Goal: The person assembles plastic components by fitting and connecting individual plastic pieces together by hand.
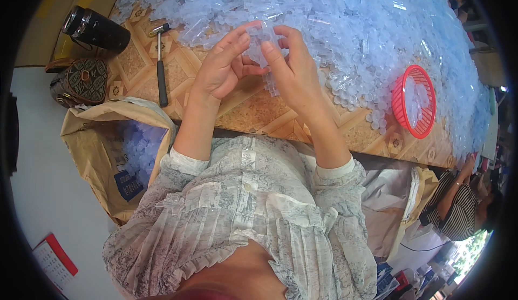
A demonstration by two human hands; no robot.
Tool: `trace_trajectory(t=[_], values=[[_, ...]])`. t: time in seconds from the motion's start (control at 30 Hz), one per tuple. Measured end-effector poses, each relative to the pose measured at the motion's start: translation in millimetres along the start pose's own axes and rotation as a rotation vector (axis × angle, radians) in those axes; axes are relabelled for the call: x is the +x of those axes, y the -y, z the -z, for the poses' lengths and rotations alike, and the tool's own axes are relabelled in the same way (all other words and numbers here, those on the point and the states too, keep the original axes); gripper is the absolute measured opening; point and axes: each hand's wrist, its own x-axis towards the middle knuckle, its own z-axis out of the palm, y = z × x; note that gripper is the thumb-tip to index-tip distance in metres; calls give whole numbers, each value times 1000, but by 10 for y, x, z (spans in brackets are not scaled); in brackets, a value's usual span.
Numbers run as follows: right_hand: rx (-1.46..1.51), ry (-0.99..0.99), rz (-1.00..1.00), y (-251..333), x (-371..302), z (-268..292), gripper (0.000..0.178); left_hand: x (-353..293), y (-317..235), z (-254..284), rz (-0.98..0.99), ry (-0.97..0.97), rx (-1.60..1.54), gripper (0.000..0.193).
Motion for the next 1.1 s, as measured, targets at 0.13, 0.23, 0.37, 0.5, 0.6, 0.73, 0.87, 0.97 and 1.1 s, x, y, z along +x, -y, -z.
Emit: trace_trajectory(t=[0.13,0.23,0.37,0.5,0.6,0.73,0.87,0.97,1.1], values=[[14,-51,-2,-122,-7,-20,46,-1,-15,-7,6,-3,-15,39],[-81,-128,44,-88,-43,7,47,-38,-63,-23,7,-56,32,39],[-307,-168,47,-57,-11,131,49,-9,-50,45,-43,-221,297,42],[-198,-144,9,-106,53,256,47,114,-114,-8,-206,-364,670,47],[52,-115,-14,-215,71,239,45,324,-108,-74,-458,-420,1110,46],[231,-101,-51,-256,16,253,43,580,-332,-90,-524,-432,1568,43],[300,-98,-181,-111,-74,263,43,828,-628,93,-498,-732,1623,38],[291,-116,-192,-180,-95,300,43,1034,-608,132,-269,-786,1801,37],[281,-129,-149,-157,-88,270,43,1125,-548,102,-263,-776,1903,42]])
